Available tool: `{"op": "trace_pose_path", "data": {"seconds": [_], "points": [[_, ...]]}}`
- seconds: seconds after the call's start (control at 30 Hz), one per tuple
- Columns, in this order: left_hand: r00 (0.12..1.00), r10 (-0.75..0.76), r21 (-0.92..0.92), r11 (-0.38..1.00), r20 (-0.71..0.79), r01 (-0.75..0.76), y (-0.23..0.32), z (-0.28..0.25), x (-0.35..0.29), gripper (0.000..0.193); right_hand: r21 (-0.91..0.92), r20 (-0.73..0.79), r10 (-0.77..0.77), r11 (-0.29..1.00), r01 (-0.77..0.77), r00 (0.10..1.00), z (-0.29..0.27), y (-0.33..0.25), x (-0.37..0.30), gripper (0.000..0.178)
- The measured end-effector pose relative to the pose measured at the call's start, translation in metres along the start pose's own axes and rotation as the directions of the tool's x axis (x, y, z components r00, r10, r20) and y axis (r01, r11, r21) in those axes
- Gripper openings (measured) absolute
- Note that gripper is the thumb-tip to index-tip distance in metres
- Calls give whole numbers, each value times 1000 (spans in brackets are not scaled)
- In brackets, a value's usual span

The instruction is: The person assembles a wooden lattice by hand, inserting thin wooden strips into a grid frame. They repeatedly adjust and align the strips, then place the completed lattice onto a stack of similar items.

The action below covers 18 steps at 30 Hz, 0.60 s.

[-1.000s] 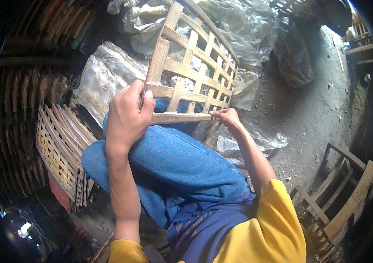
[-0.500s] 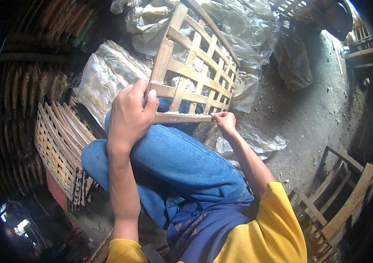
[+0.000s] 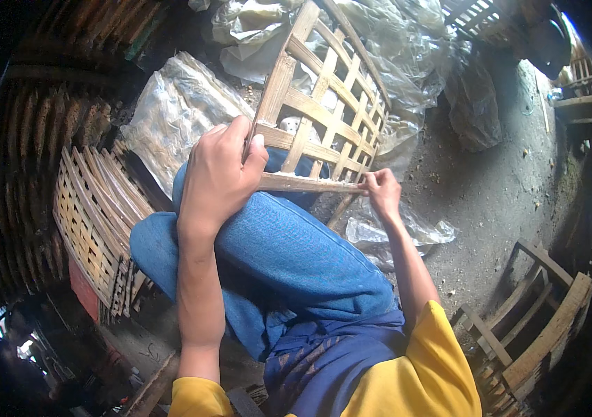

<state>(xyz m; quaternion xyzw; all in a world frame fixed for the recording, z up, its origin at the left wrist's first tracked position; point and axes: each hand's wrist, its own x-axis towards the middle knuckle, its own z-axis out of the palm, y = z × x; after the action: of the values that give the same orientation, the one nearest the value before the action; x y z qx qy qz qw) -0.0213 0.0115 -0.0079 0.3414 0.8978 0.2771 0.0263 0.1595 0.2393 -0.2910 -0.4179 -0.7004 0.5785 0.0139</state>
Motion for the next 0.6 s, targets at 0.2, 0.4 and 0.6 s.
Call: {"op": "trace_pose_path", "data": {"seconds": [0.2, 0.4, 0.6], "points": [[1000, 6, -9, 1000, 5, -6, 0, -1, 1, 19, -595, -52, -133, 800, 76, 990, -58, 5, -3, 35], [1000, 3, 9, 1000, -2, -3, 3, -1, 1, 19, -597, -41, -176, 793, 117, 984, -39, -46, -17, 40], [1000, -4, 5, 1000, 4, 4, 1, -1, 1, 19, 145, 336, 115, 974, -172, 935, 34, -120, -44, 40]]}}
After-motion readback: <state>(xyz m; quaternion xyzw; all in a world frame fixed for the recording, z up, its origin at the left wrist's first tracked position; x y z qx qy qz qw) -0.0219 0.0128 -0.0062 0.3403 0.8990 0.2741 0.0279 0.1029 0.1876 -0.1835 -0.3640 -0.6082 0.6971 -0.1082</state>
